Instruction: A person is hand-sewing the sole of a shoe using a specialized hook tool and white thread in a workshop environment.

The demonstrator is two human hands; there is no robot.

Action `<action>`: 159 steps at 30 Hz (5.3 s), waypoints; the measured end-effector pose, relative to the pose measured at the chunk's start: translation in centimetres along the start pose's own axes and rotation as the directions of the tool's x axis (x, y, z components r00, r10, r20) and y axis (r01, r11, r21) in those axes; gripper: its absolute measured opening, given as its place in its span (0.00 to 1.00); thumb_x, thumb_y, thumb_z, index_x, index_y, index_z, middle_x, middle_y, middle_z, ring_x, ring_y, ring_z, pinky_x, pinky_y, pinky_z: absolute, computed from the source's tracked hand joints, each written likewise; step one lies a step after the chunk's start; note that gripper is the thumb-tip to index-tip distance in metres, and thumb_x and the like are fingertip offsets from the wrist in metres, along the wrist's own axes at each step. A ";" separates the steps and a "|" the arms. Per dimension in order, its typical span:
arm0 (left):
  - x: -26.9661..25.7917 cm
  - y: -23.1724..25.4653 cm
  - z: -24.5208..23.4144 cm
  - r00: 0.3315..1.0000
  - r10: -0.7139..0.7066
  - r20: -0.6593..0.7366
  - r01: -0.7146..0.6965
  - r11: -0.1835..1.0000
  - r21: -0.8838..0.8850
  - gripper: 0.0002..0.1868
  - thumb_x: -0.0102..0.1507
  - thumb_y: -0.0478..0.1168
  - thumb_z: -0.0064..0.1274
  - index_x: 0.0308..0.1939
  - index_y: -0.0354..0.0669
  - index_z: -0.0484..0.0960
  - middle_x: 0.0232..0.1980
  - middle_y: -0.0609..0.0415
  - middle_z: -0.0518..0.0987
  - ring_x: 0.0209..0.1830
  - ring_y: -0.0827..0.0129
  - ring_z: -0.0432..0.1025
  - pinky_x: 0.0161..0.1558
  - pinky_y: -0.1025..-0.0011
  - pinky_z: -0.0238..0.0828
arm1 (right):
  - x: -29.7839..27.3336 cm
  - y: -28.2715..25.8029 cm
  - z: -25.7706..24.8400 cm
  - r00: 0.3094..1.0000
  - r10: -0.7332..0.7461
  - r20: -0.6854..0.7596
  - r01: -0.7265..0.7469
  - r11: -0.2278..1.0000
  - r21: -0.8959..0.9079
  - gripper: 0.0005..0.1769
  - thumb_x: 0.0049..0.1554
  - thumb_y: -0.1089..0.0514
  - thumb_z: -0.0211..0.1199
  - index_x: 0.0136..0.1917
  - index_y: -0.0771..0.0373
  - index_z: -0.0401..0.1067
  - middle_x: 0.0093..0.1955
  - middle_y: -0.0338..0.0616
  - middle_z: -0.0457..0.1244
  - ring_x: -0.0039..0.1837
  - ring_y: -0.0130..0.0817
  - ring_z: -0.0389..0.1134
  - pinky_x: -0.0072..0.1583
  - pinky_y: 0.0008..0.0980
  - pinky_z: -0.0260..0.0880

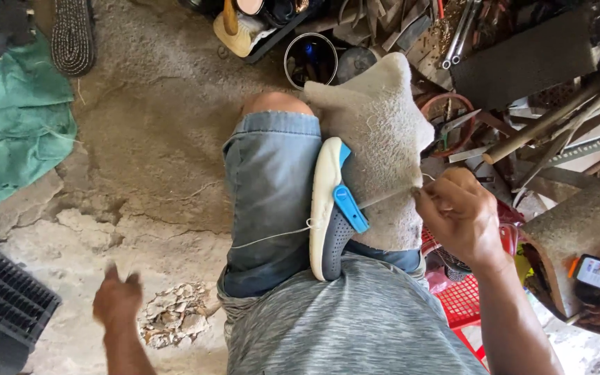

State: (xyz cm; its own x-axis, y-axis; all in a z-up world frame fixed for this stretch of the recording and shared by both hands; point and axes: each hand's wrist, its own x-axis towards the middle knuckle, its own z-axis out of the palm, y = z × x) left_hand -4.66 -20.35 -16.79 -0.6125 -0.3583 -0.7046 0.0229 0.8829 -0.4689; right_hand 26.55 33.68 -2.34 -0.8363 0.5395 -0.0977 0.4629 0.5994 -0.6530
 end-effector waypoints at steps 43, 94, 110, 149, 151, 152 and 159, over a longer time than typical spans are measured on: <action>-32.2 17.8 -8.8 -0.003 0.857 -0.515 -0.999 -0.022 -0.030 0.11 0.70 0.42 0.53 0.34 0.45 0.71 0.27 0.57 0.74 0.26 0.64 0.72 0.25 0.63 0.64 | 1.0 -6.4 1.4 0.890 0.169 0.424 -0.413 0.691 0.593 0.31 0.55 0.53 0.66 0.68 0.65 0.63 0.70 0.52 0.64 0.60 0.40 0.76 0.53 0.32 0.83; -28.5 14.2 -15.6 0.013 0.989 -0.149 -0.957 0.055 0.284 0.27 0.62 0.40 0.56 0.67 0.59 0.79 0.37 0.61 0.73 0.16 0.67 0.70 0.11 0.64 0.66 | 1.7 -8.1 5.1 0.819 0.263 0.510 -0.479 0.803 0.354 0.39 0.49 0.39 0.72 0.68 0.56 0.65 0.54 0.35 0.68 0.50 0.25 0.68 0.46 0.29 0.71; -26.8 17.5 -17.5 -0.056 0.992 0.116 -0.949 -0.089 0.302 0.26 0.65 0.42 0.54 0.69 0.62 0.78 0.30 0.59 0.73 0.07 0.62 0.66 0.10 0.58 0.64 | 0.7 -7.4 7.2 0.914 0.217 0.342 -0.358 0.828 0.432 0.39 0.49 0.44 0.75 0.69 0.60 0.69 0.59 0.39 0.70 0.57 0.25 0.71 0.59 0.27 0.70; -25.2 16.3 -14.5 -0.067 0.992 -0.104 -0.964 -0.038 0.262 0.28 0.62 0.34 0.54 0.65 0.62 0.81 0.31 0.57 0.71 0.29 0.58 0.71 0.21 0.55 0.65 | 1.7 -5.2 0.2 0.919 -0.376 0.115 0.393 0.893 -0.221 0.06 0.64 0.66 0.59 0.51 0.59 0.75 0.59 0.50 0.64 0.51 0.47 0.62 0.48 0.42 0.68; -25.0 16.0 -14.4 -0.055 0.991 -0.124 -0.967 -0.022 0.253 0.27 0.63 0.35 0.54 0.65 0.62 0.81 0.32 0.58 0.72 0.30 0.59 0.72 0.21 0.55 0.66 | 1.6 -5.1 -1.2 0.920 -0.363 0.148 0.373 0.926 -0.051 0.03 0.62 0.63 0.62 0.49 0.63 0.76 0.56 0.50 0.66 0.51 0.45 0.64 0.51 0.41 0.69; -24.9 15.8 -14.3 -0.046 0.990 -0.131 -0.970 -0.013 0.244 0.25 0.64 0.36 0.55 0.65 0.62 0.81 0.33 0.58 0.73 0.30 0.59 0.73 0.20 0.54 0.67 | 1.5 -5.1 -1.9 0.922 -0.341 0.184 0.323 0.939 0.120 0.07 0.60 0.59 0.65 0.46 0.66 0.77 0.52 0.50 0.67 0.52 0.43 0.66 0.54 0.39 0.70; -25.4 16.3 -14.3 -0.080 0.978 -0.191 -0.983 -0.046 0.177 0.19 0.65 0.39 0.56 0.60 0.58 0.84 0.30 0.59 0.71 0.26 0.61 0.72 0.19 0.56 0.64 | 0.4 -4.7 -3.5 0.952 -0.163 0.259 -0.220 0.224 0.950 0.06 0.64 0.64 0.56 0.46 0.69 0.72 0.52 0.60 0.69 0.44 0.41 0.73 0.44 0.33 0.76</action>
State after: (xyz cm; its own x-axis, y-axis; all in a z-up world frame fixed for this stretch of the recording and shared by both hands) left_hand -0.03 7.50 1.10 -0.0790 0.9504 -0.3007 0.7408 0.2578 0.6203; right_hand 25.05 33.17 3.33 -0.9478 0.2627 -0.1808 0.0085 -0.5459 -0.8378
